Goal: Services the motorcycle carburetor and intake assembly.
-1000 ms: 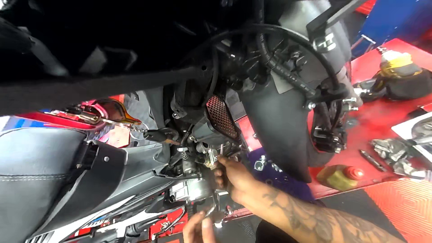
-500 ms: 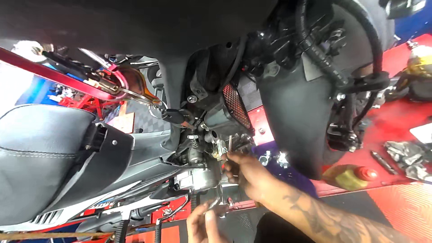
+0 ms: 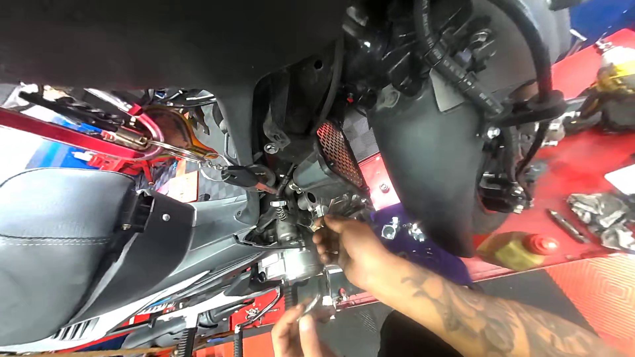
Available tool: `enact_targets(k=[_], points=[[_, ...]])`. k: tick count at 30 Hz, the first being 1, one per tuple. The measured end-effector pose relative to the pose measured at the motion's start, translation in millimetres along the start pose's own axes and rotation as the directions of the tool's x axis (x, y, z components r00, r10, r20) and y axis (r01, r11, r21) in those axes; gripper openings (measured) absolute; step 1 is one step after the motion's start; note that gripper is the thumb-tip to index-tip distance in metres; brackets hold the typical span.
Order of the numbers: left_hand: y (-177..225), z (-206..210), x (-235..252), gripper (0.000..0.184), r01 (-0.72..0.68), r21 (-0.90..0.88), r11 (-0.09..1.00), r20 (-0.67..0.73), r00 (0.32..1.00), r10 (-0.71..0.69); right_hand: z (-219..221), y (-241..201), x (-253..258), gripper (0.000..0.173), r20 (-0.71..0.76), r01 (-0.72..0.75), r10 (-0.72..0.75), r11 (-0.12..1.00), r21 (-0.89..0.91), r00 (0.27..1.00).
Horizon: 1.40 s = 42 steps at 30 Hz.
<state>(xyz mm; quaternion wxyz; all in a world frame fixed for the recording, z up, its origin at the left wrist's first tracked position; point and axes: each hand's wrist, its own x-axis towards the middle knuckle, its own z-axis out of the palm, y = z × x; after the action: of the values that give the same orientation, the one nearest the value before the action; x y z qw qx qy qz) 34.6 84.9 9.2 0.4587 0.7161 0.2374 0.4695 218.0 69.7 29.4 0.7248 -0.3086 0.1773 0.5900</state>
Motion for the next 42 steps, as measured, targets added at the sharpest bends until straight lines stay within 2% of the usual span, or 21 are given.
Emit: enact_targets(k=[5,11,20,33,36,38,40,42], points=[[0,1,-1,0.017,0.005,-0.018,1.000,-0.008,1.000,-0.005,5,-2,-1,0.035,-0.027,-0.048,0.049,0.998,0.034,0.998],[1,3,-1,0.018,-0.007,-0.019,1.000,-0.002,1.000,0.007,5,-5,7,0.039,0.104,-0.063,0.049,0.989,0.132,0.993],[3,4,0,0.017,-0.023,-0.032,0.999,0.011,1.000,0.023,13,-6,22,0.048,0.257,-0.112,0.063,0.977,0.182,0.964],[4,7,14,0.018,-0.011,-0.042,0.999,0.016,1.000,0.011,21,1,22,0.045,0.159,-0.074,0.059,0.993,0.094,0.986],[4,11,24,0.018,-0.018,-0.079,0.997,-0.022,1.000,0.017,22,0,26,0.043,0.148,-0.072,0.062,0.995,0.068,0.987],[6,16,29,0.019,0.026,-0.131,0.991,-0.050,0.998,-0.032,20,-1,28,0.043,0.136,-0.057,0.050,0.997,0.046,0.989],[8,19,35,0.021,0.120,-0.241,0.963,-0.082,0.986,-0.143,18,-2,30,0.041,0.140,-0.039,0.035,0.999,0.025,0.989],[8,18,43,0.025,0.214,-0.411,0.886,-0.083,0.959,-0.270,19,0,31,0.040,0.138,-0.016,0.014,1.000,0.015,0.990]])
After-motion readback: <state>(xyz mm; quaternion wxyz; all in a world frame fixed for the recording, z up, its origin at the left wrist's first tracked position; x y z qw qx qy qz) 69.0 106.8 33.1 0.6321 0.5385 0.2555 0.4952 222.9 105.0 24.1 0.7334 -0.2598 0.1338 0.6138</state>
